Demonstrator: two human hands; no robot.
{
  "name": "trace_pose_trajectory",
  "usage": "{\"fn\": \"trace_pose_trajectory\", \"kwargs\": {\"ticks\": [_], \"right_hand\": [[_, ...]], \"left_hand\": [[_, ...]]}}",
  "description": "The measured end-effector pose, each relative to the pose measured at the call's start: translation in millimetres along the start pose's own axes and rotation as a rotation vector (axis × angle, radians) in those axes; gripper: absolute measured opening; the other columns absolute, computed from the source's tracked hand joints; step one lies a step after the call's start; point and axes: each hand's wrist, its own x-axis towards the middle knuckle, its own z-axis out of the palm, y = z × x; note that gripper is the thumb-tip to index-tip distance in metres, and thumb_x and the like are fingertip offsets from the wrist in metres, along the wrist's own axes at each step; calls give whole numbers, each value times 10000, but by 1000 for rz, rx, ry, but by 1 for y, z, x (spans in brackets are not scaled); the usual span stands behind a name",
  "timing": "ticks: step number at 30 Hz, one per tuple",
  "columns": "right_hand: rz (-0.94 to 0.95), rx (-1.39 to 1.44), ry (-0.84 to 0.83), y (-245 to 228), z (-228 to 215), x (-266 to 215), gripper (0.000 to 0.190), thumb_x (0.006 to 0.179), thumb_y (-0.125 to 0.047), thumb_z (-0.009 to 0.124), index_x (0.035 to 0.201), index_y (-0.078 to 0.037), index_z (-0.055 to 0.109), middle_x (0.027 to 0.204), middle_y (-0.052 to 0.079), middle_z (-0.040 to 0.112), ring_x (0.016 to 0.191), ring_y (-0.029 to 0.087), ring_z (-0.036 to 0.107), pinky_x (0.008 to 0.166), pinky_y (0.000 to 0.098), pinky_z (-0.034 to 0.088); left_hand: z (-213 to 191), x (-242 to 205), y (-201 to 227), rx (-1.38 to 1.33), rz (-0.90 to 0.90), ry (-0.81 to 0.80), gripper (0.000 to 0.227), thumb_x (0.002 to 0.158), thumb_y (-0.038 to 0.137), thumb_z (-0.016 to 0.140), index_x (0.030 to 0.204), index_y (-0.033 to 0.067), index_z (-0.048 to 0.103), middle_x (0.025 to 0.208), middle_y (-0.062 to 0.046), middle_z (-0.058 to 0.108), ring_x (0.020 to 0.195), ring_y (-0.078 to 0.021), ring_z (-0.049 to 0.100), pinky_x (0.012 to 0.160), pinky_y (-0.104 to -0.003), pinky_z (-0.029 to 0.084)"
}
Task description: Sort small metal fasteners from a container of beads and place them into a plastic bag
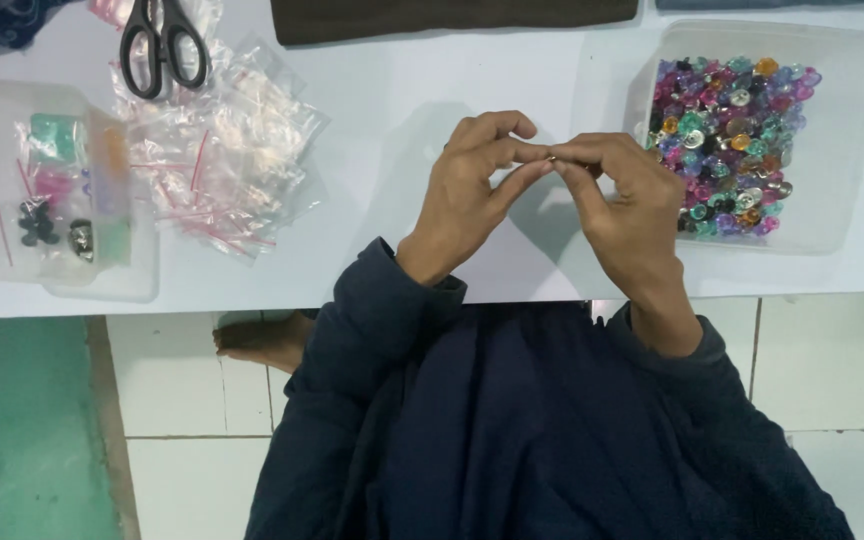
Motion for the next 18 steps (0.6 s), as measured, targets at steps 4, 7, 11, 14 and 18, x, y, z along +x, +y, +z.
{"fn": "trace_pose_trajectory", "kwargs": {"ticks": [4,7,11,14,18], "right_hand": [[50,-13,-45,6,26,-3,140,1012,113,720,1113,29,768,951,163,735,827,329,705,697,373,557],[63,-158,-75,23,46,-8,178,1032,80,609,1127,34,753,1064,160,743,1009,265,702,844,343,559],[53,-169,-55,52,62,-16,236,1014,98,573,1192,27,710,1090,164,717,1037,287,670,888,375,546],[78,-183,-53,59,67,-16,241,1045,59,584,1255,-5,684,1097,131,710,1025,268,654,842,362,540],[98,-187,-65,63,71,-16,278,1024,35,631,1290,-29,682,1130,133,713,1059,271,644,900,369,534]], "left_hand": [[-20,-11,-22,104,-2,31,175,906,267,844,1028,152,794,1127,-31,649,1027,-256,632,869,-361,555],[-21,-16,-45,510,-43,-69,492,878,442,862,1297,300,647,1372,-13,547,1227,-276,522,930,-444,432],[-9,-21,-68,703,-49,-104,660,725,397,983,1275,305,631,1417,-26,472,1284,-328,450,945,-487,417],[-6,-20,-72,701,-56,-111,596,736,349,961,1239,276,650,1425,-42,463,1306,-347,434,955,-497,403],[-7,-19,-68,679,-79,-122,424,809,324,910,1160,248,683,1426,-50,463,1320,-346,418,989,-506,394]]}}
